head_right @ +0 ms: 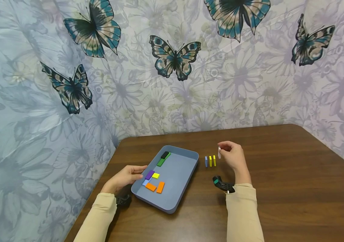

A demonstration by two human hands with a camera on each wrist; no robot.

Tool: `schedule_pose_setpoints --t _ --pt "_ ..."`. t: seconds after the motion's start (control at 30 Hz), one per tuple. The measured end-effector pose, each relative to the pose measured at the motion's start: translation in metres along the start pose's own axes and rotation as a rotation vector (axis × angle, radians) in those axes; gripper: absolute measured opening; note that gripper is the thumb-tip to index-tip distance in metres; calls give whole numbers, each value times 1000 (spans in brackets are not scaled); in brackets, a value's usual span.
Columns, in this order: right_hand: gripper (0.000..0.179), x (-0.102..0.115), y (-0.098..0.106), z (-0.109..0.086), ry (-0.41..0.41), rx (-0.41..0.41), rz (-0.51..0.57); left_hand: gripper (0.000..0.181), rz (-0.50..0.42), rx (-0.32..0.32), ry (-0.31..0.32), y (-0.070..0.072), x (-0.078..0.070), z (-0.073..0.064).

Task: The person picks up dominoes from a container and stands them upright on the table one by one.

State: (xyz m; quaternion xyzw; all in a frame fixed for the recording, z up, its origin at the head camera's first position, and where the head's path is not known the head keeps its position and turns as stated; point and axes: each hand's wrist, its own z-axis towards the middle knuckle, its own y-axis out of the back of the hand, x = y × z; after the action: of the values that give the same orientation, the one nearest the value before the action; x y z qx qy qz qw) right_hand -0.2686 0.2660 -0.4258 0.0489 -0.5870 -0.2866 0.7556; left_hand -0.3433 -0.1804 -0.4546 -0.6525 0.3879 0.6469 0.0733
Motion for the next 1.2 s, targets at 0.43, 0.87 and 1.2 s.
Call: schedule_pose_setpoints --t 0.43,0.87,1.2 --pt "26 -17 -10 -1 -56 20 -25 52 -31 21 -15 1 2 1" --pt "29 -22 -15 -4 -95 58 -37 52 -41 22 -11 2 0 1" --pt "30 -26 -19 -5 -121 78 -40 52 -23 25 -13 4 -1 -1"
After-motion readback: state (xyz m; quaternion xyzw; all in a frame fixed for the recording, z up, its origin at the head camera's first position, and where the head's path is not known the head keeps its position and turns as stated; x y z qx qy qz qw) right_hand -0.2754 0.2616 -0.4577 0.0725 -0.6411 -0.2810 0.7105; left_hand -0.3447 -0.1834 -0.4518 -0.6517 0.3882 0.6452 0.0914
